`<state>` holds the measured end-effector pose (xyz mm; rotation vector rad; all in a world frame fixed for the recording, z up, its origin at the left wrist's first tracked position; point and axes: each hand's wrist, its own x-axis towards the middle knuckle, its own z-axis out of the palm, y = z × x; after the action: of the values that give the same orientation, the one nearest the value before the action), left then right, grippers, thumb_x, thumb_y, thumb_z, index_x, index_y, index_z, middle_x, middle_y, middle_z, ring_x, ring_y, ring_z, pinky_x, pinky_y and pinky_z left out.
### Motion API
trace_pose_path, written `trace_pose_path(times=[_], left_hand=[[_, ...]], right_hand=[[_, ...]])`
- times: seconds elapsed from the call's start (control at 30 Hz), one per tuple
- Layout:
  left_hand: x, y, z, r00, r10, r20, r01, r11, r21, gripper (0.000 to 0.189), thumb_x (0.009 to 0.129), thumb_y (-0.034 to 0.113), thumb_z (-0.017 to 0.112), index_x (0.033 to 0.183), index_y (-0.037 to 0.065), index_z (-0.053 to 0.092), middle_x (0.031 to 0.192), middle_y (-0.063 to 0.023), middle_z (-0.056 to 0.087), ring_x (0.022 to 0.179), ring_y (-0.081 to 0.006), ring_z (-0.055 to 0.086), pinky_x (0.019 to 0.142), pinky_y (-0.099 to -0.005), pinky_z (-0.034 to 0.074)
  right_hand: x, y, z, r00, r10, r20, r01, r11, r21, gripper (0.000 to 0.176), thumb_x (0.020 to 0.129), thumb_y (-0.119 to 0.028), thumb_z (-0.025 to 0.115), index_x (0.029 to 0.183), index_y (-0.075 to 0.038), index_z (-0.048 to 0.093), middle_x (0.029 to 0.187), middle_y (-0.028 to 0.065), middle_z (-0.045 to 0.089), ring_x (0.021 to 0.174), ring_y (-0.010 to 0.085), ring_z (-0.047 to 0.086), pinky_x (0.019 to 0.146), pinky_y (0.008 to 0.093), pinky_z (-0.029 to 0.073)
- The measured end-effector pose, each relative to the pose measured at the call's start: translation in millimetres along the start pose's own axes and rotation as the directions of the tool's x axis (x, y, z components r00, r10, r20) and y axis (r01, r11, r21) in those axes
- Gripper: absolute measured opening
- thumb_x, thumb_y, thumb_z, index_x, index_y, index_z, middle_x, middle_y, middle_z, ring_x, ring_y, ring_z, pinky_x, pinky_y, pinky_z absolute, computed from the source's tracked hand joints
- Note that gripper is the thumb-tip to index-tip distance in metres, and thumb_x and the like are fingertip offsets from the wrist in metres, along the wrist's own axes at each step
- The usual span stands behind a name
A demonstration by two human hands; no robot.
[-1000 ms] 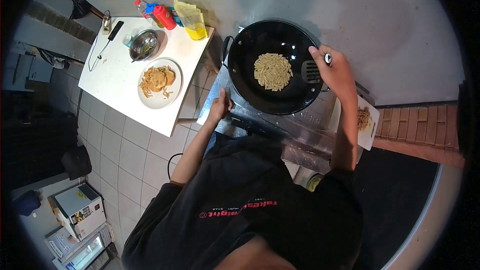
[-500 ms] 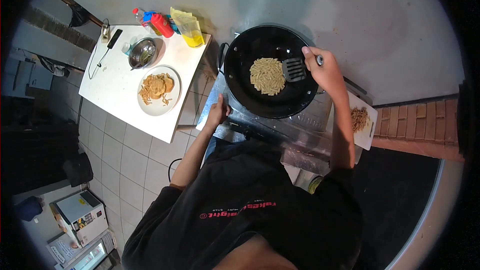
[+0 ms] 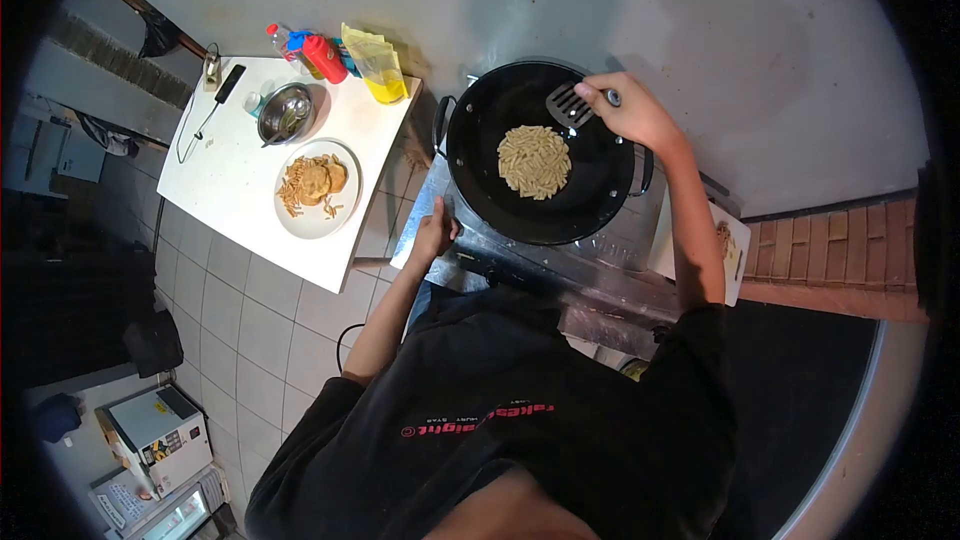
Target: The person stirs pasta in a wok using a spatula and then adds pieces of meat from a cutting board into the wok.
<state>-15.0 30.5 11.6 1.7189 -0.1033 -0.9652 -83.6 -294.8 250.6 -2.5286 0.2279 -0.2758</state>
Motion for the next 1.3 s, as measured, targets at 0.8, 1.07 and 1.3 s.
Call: trace_pose_path(times=[0.8, 1.07, 1.3], left_hand=[[6, -3, -3, 1.000, -0.028, 0.008, 0.029, 0.999, -0.035, 0.082, 0.092, 0.072, 0.027, 0.049, 0.007, 0.052, 0.040, 0.0002, 0.037, 0.036, -0.0112, 0.035, 0.038, -0.0267, 0.022], [5, -5, -4, 0.998, -0.055, 0.021, 0.056, 0.998, -0.034, 0.082, 0.092, 0.072, 0.026, 0.049, 0.008, 0.052, 0.040, 0.0006, 0.036, 0.035, -0.0109, 0.034, 0.038, -0.0266, 0.021], [5, -7, -4, 0.997, -0.066, 0.025, 0.067, 0.997, -0.030, 0.083, 0.091, 0.073, 0.025, 0.048, 0.008, 0.052, 0.040, 0.0001, 0.037, 0.036, -0.0113, 0.035, 0.039, -0.0268, 0.022]], right_hand=[[6, 15, -4, 0.993, 0.091, 0.071, -0.097, 0.993, 0.075, 0.049, 0.099, -0.034, 0.051, 0.067, 0.002, 0.047, 0.055, 0.0019, 0.046, 0.058, 0.0119, 0.038, 0.058, 0.0309, 0.037], [-28, 26, 42, 0.977, 0.199, 0.082, -0.211, 0.807, 0.552, 0.051, 0.100, -0.039, 0.047, 0.062, -0.005, 0.050, 0.057, -0.0027, 0.045, 0.046, 0.0043, 0.038, 0.044, 0.0216, 0.029], [-92, -69, 62, 0.955, -0.282, -0.091, 0.292, 0.948, 0.128, 0.019, 0.088, -0.008, 0.061, 0.071, -0.001, 0.055, 0.067, 0.0102, 0.049, 0.061, 0.0232, 0.050, 0.058, 0.0353, 0.043]])
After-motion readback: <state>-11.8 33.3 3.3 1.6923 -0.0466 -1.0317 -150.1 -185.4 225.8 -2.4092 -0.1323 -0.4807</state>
